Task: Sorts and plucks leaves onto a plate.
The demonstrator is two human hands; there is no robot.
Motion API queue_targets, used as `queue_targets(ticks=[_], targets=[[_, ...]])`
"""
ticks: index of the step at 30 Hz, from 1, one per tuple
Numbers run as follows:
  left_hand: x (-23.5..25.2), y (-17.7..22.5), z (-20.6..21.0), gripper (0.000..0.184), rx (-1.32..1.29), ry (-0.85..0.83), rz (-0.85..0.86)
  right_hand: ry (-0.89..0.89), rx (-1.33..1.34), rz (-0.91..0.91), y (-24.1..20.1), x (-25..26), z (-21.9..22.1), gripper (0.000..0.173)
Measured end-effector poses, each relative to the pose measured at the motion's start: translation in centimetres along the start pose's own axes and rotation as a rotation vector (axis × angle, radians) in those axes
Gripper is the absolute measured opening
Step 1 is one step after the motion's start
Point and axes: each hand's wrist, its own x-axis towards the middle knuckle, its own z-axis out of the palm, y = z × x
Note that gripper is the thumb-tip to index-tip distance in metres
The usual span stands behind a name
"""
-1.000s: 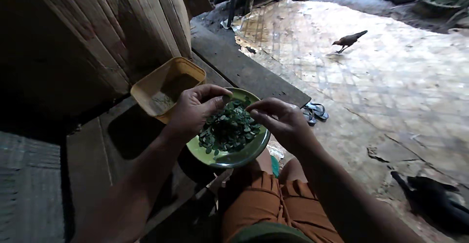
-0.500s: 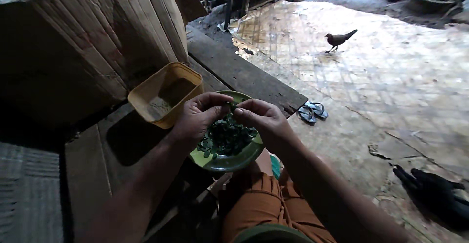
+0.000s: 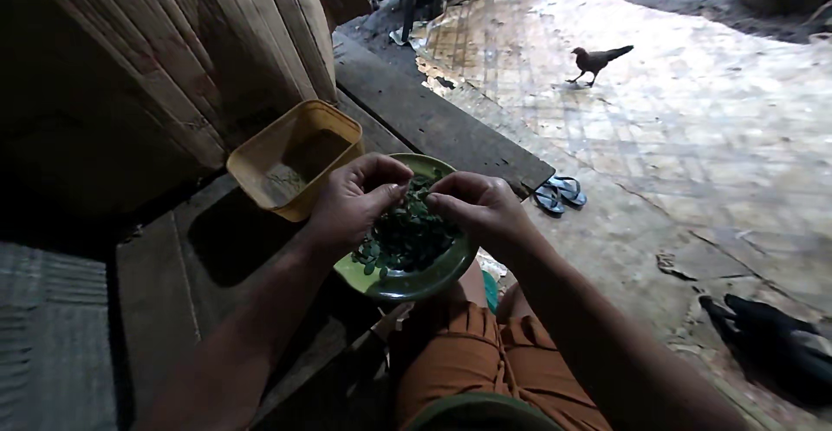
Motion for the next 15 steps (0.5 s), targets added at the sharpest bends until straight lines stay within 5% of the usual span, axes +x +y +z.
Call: queue_targets(ticks=[7, 15], targets=[[-0.1, 0.0, -0.7, 0.026, 0.371, -0.137, 0.133, 0.002, 0.024, 0.029, 0.2, -0.1, -0.5, 0.006], [-0.5, -0.9, -0.1, 0.010, 0.564, -0.086, 0.261, -0.027, -0.031, 0.039, 0.2, 0.0, -0.2, 0.006]])
